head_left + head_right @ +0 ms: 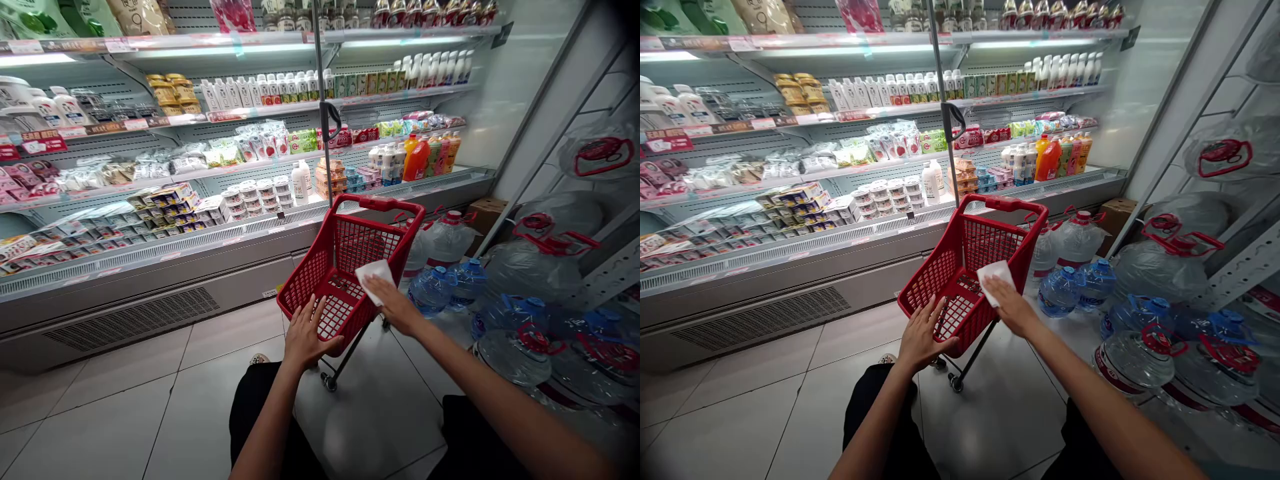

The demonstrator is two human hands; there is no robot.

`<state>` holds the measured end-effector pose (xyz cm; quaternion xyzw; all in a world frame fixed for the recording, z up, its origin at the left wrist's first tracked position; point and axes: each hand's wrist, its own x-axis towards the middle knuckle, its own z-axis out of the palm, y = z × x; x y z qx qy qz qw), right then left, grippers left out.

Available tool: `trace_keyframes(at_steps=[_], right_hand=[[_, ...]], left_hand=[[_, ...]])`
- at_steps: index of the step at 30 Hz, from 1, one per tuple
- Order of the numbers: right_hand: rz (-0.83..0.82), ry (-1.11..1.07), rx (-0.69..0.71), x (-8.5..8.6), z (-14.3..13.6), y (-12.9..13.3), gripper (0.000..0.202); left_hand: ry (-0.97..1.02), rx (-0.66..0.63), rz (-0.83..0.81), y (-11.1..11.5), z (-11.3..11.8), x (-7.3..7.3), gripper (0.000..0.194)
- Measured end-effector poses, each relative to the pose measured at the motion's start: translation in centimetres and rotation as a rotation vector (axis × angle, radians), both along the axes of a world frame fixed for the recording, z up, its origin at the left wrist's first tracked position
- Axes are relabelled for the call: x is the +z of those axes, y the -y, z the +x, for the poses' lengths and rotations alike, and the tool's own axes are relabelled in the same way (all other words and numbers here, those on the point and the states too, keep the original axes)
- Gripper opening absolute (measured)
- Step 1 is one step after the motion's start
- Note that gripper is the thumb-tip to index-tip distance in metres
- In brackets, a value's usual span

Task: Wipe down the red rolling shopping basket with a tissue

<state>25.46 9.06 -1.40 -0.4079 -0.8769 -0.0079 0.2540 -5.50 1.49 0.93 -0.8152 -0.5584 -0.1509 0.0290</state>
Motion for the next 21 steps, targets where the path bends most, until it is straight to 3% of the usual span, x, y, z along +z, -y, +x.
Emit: trace_keyframes(at_steps=[4, 7, 11, 15, 18, 21], right_hand=[[-0.08, -0.055, 0.177, 0.0, -5.4, 6.2, 0.07], [-0.123, -0.066, 0.299, 0.5, -6.7, 8.6, 0.062], [-0.116, -0.038, 0.306, 1.0, -4.1, 7.4, 0.057], [-0.108, -0.025, 0.091, 1.2, 0.1, 4.4, 0.05], [-0.195, -0.09, -0.041, 0.9, 1.9, 3.5, 0.047], [-0.285, -0.202, -0.059, 0.5, 2.3, 3.9, 0.05]], left_hand=[[0.044, 0.051, 0.029, 0.3, 0.7, -0.3, 0.099], [0.059, 0.069, 0.034, 1.2, 1.8, -0.3, 0.101], [0.048, -0.01, 0.002, 2.2, 2.5, 0.1, 0.107], [-0.01, -0.18, -0.046, 2.0, 1.2, 0.8, 0.099], [-0.019, -0.146, -0.039, 1.4, 0.3, 0.6, 0.09], [-0.009, -0.125, -0.025, 1.0, 0.8, -0.2, 0.087]])
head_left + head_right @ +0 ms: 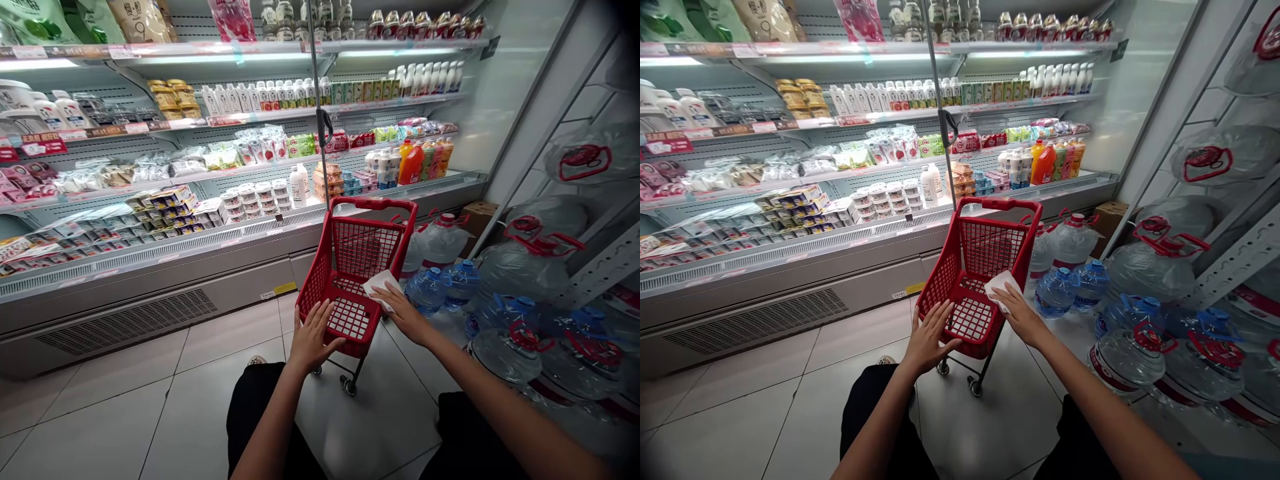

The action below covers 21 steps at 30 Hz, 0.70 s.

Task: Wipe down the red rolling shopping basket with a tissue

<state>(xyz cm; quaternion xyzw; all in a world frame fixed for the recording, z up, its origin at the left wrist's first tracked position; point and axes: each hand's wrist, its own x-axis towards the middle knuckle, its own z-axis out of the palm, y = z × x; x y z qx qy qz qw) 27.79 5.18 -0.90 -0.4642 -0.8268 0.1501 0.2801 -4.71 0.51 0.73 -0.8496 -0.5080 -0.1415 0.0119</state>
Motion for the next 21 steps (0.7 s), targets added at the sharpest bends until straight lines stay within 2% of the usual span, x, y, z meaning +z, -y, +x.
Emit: trace_keyframes(at_steps=[6, 10, 13, 17, 21], right_hand=[[-0.075, -0.055, -0.048, -0.1, 0.5, 1.0, 0.054], [0.046, 0.024, -0.117, -0.1, 2.2, 0.9, 0.053], [0.136, 0.109, -0.132, 0.0, 2.3, 1.5, 0.054], [0.239, 0.174, -0.017, -0.3, -1.2, 4.7, 0.061], [0.244, 0.221, 0.141, -0.9, -5.2, 8.2, 0.072]], left_hand=[[0.037, 0.001, 0.036, -0.4, 2.5, -1.2, 0.084], [0.047, 0.029, 0.055, -0.4, 3.7, -1.3, 0.085], [0.036, 0.039, 0.078, -0.7, 4.0, -1.3, 0.084], [-0.013, 0.036, 0.119, -1.6, 3.0, -1.1, 0.079], [-0.051, 0.036, 0.155, -2.2, 1.7, -1.0, 0.077]])
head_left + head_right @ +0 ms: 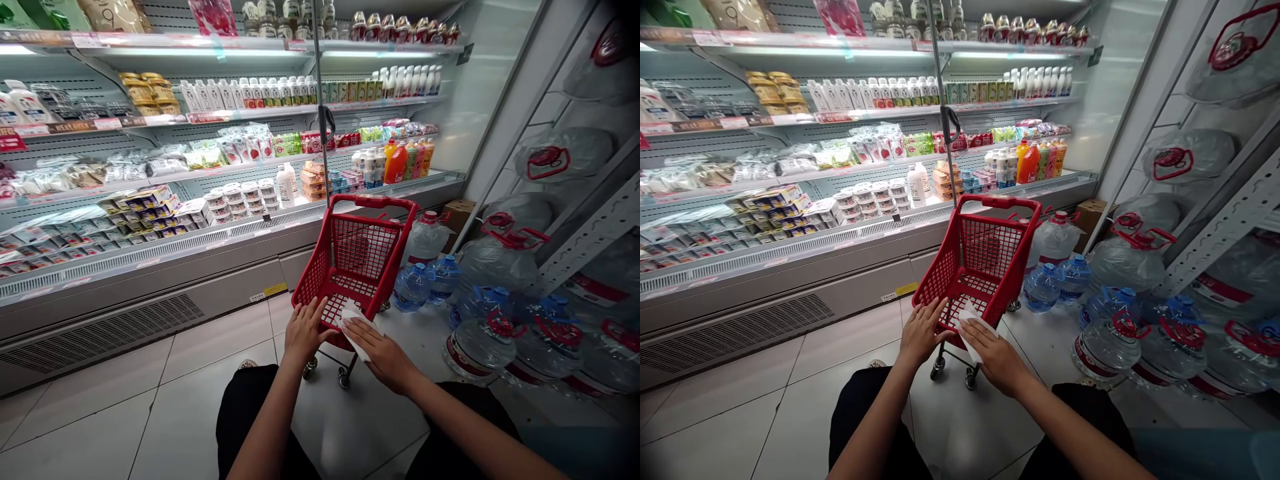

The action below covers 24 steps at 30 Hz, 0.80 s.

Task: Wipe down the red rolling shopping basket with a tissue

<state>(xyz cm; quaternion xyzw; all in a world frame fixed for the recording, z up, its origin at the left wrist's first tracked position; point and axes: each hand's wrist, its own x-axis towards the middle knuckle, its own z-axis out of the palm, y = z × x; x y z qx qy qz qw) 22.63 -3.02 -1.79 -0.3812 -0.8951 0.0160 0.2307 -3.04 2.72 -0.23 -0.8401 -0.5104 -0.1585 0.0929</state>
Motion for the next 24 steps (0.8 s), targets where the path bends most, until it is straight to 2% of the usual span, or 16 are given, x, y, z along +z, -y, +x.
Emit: trace_keyframes(at_steps=[3, 8, 11, 14, 20, 24], right_hand=[[-0.009, 0.017, 0.004, 0.0, -0.1, 0.2, 0.074], [0.016, -0.047, -0.078, 0.6, 2.7, -3.3, 0.067], [0.0, -0.092, -0.17, 0.4, 3.1, -4.5, 0.06], [-0.004, -0.122, -0.212, -0.4, 2.2, -3.4, 0.059], [0.077, -0.158, -0.315, -2.5, -1.0, 1.0, 0.072], [0.136, -0.177, -0.316, -2.9, -3.1, 1.6, 0.075]], left_hand=[[-0.002, 0.024, 0.019, 0.1, -0.1, -0.1, 0.076], [0.028, 0.111, 0.033, 0.8, 1.2, -0.2, 0.076], [0.064, 0.153, 0.043, 1.4, 2.3, -0.3, 0.08], [0.096, 0.153, 0.051, 2.2, 3.3, -0.4, 0.082], [0.156, 0.046, 0.013, 4.3, 5.8, -0.3, 0.091], [0.202, -0.011, -0.041, 5.6, 7.8, -0.5, 0.105]])
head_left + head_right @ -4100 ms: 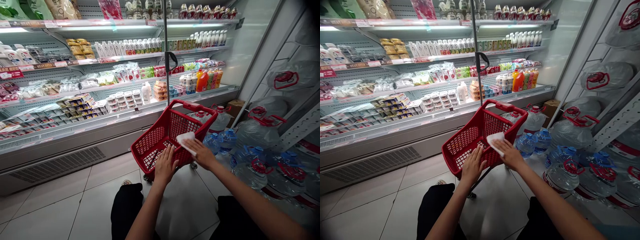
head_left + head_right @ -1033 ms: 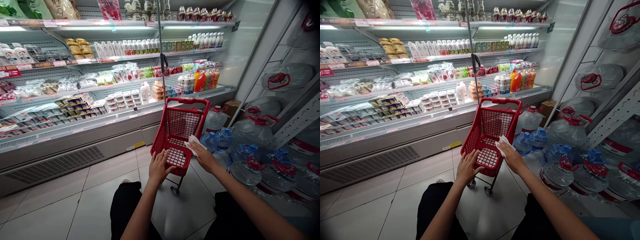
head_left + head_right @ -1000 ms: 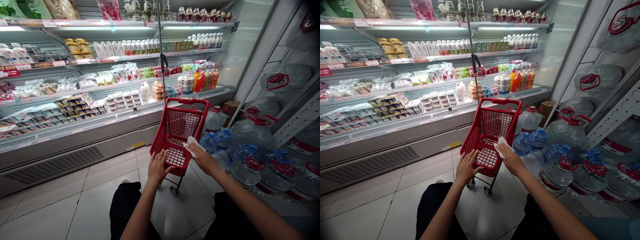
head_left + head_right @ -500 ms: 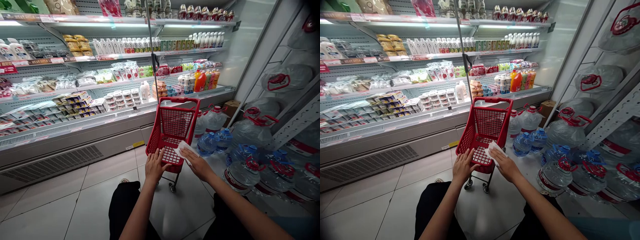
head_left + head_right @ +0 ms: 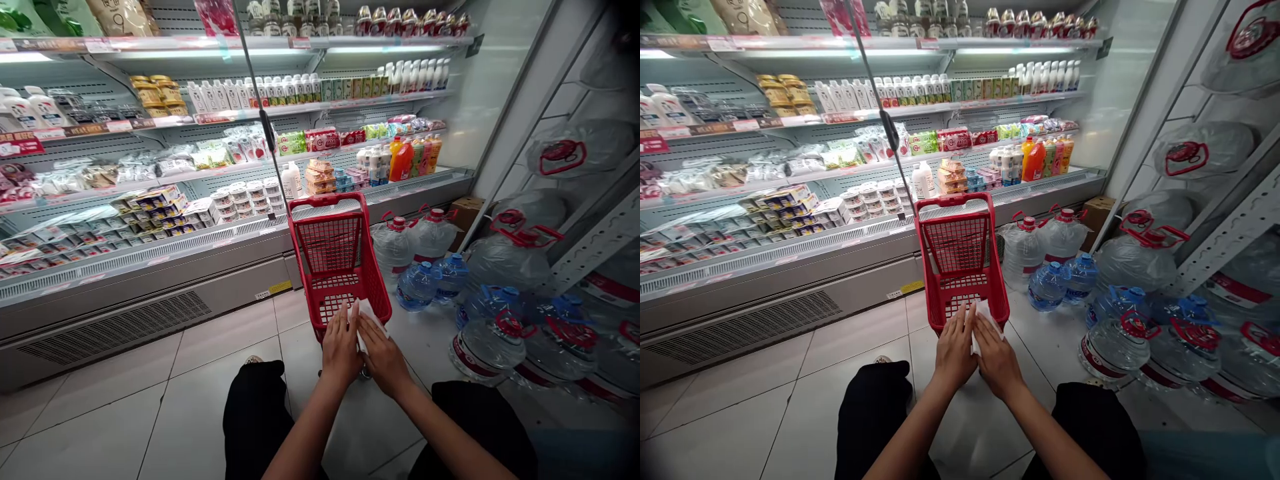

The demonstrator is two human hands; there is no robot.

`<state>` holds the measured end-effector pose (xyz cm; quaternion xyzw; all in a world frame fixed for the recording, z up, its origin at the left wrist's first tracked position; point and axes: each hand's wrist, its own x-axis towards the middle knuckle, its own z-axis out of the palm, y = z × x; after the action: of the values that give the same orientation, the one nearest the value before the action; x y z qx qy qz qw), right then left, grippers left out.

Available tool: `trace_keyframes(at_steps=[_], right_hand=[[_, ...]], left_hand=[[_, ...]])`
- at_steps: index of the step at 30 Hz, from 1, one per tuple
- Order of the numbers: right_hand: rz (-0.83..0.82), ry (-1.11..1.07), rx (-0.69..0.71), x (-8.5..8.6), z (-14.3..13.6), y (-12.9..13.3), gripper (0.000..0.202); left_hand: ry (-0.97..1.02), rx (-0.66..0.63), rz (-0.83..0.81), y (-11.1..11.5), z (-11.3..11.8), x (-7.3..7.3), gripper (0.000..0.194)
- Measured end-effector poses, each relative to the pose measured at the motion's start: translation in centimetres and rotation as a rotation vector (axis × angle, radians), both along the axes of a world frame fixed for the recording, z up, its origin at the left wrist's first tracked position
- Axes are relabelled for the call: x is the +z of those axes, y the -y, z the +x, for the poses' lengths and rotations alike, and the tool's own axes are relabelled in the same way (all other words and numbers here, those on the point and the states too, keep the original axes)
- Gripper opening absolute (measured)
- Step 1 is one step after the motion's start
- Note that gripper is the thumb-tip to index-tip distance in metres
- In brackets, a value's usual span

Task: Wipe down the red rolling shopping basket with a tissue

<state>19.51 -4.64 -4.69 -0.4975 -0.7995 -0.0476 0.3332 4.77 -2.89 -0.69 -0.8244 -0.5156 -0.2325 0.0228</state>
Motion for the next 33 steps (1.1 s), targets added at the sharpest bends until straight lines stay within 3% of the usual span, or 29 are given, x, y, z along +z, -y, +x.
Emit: trace_keyframes(at_steps=[2, 5, 7, 11, 14, 20, 23, 28, 33], right_hand=[[0.027, 0.016, 0.028, 0.0, 0.4, -0.1, 0.074], [0.018, 0.08, 0.038, 0.2, 3.5, -0.5, 0.068], [0.004, 0.078, -0.031, 0.3, 6.3, -0.9, 0.065], [-0.019, -0.001, -0.188, 0.3, 10.1, -2.1, 0.061], [-0.033, -0.051, -0.228, 0.0, 9.7, -2.2, 0.059], [-0.064, -0.091, -0.15, -0.1, 4.1, 1.0, 0.064], [-0.068, -0.096, -0.136, 0.1, 2.7, 2.5, 0.067], [-0.024, -0.055, -0.162, -0.3, 6.1, 3.3, 0.068], [-0.039, -0.121, -0.284, -0.7, 9.6, 3.0, 0.064]], left_hand=[[0.007, -0.074, -0.016, 0.0, 0.0, 0.1, 0.106], [-0.065, -0.176, -0.012, -1.1, -1.7, 0.9, 0.095], [-0.138, -0.189, 0.013, -2.5, -3.4, 1.6, 0.089], [-0.183, -0.177, 0.029, -4.7, -5.2, 2.3, 0.101], [-0.148, -0.186, 0.014, -4.6, -3.8, 1.7, 0.101], [-0.062, -0.143, 0.026, -2.5, 1.3, 0.3, 0.109], [-0.066, -0.156, 0.037, -2.0, 2.4, 0.4, 0.107], [-0.149, -0.271, 0.047, -3.7, 0.1, 1.9, 0.102], [-0.094, -0.026, 0.109, -6.0, -2.7, 2.9, 0.1]])
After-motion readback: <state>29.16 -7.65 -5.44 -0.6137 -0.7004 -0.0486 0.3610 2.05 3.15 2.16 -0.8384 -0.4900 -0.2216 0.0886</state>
